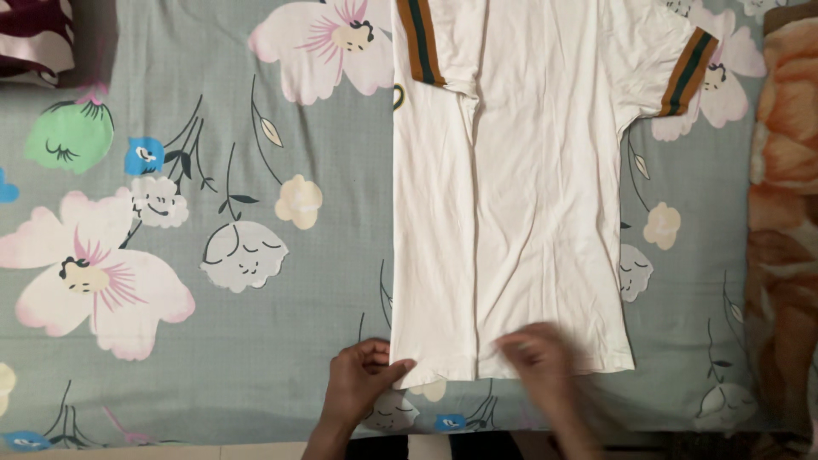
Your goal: The person folds a white t-shirt on a bed, smoothing it out, folding the sleeves and sides, then folding it in half and in thirds. The person then picks up a light green garment and begins to unfold it.
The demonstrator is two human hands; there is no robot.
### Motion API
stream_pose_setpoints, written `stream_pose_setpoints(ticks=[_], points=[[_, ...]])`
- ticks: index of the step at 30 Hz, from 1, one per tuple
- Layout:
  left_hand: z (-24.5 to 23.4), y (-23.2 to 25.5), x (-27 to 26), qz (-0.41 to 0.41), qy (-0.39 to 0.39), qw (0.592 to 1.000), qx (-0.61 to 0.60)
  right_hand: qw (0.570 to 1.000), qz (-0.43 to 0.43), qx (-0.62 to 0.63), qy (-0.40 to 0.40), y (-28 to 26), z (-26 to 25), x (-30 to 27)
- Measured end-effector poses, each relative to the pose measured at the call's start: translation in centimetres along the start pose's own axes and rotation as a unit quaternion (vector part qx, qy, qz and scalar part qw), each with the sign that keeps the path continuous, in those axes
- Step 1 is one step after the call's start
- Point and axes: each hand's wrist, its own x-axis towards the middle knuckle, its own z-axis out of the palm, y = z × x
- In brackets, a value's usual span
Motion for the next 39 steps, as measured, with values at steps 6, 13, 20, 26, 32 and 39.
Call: stream_pose_setpoints(ticks=[6, 13, 20, 26, 32, 39], points=[[1.9, -0.6, -0.1, -0.061, 0.034, 0.994, 0.09, 0.957, 0.05, -0.169, 0.232, 11.9, -10.8, 3.2], [3.2, -2.7, -0.3, -0.04, 0.09, 0.991, 0.092, 0.974, 0.214, -0.005, -0.08, 22.1, -15.5, 5.6], [7.4, -4.5, -2.0, -0.067, 0.241, 0.967, -0.04, 0.986, 0.102, 0.13, -0.021, 24.5, -10.9, 3.9], [6.3, -7.3, -0.2, -0.02, 0.218, 0.963, -0.158, 0.985, 0.099, 0.142, -0.006, 22.8, -10.5, 2.9], [5.4, -9.2, 0.8, 0.009, 0.181, 0.963, -0.199, 0.996, 0.02, -0.064, 0.065, 22.6, -9.5, 2.9], [5.1, -10.2, 0.7, 0.018, 0.188, 0.966, -0.178, 0.986, 0.057, -0.151, 0.029, 25.0, -8.5, 3.7]])
